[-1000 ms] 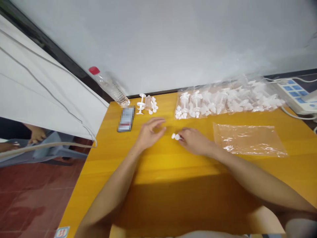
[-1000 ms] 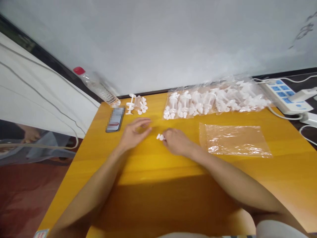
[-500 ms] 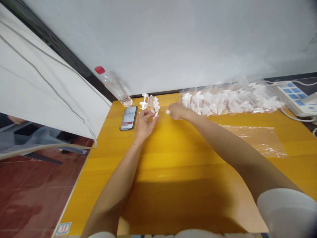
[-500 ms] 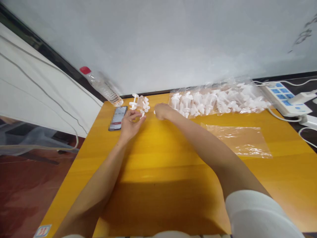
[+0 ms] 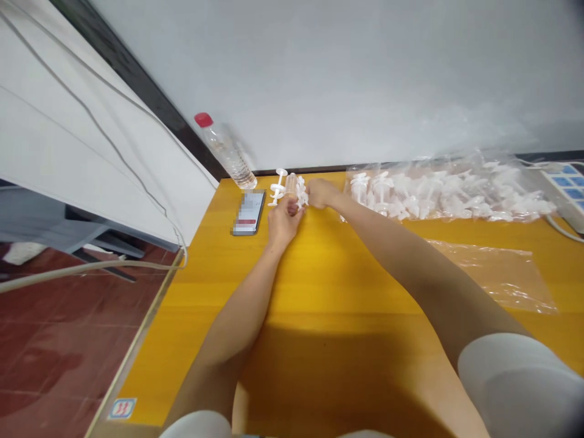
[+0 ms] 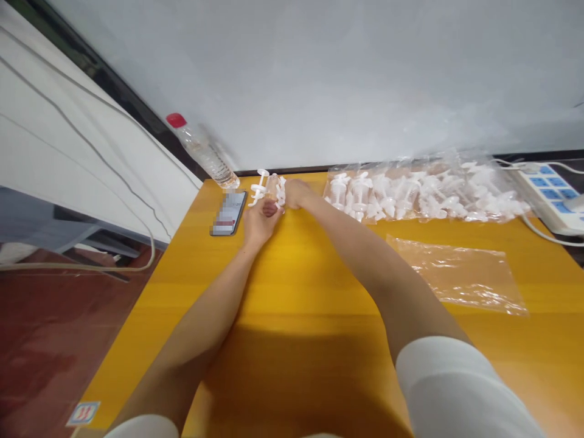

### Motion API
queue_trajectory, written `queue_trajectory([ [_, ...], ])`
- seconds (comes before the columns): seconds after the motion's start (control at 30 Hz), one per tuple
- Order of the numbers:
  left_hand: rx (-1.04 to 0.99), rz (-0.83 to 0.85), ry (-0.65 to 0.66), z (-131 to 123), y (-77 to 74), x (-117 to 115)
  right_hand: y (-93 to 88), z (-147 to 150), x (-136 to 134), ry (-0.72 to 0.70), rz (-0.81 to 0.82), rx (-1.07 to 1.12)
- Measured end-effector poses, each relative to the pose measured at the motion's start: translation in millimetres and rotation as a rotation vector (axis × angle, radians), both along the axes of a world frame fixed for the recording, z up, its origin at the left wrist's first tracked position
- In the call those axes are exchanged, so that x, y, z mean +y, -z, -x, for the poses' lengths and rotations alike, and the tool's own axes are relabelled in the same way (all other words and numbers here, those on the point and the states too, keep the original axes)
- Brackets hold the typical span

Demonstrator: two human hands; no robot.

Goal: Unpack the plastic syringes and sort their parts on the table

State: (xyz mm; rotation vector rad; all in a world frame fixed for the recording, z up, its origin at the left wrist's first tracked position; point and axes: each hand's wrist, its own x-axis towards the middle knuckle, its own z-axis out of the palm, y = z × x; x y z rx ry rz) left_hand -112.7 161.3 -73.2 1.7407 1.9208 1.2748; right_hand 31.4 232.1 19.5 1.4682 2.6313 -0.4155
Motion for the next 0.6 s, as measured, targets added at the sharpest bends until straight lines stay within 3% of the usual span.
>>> queue_trajectory([
  [0.13, 0.118, 0.012, -0.028, -1, -4.3, 0, -6.4, -6, -11, 0.037, -0.026, 0.089],
  [0.23, 0.154, 0.017, -0.027, -4, -12.9, -10, -20.8, -38, -40, 0.051, -0.063, 0.153],
  [0.33, 0.167, -0.015, 0.034, -12, -23.9, -35, -34.7, -109, -92, 0.11, -0.2, 0.273],
  [0.43, 0.129, -0.02, 0.179, -33, -35.1, -71, -34.2, -207, -158, 0.376, -0.383, 0.287],
  [0.53, 0.057, 0.022, 0.408, -71, -45.6, -108, -11.2, -294, -218, 0.582, -0.564, 0.185],
  [0.6, 0.041, 0.014, 0.606, -105, -51.7, -129, 12.6, -330, -247, 0.643, -0.526, 0.161],
])
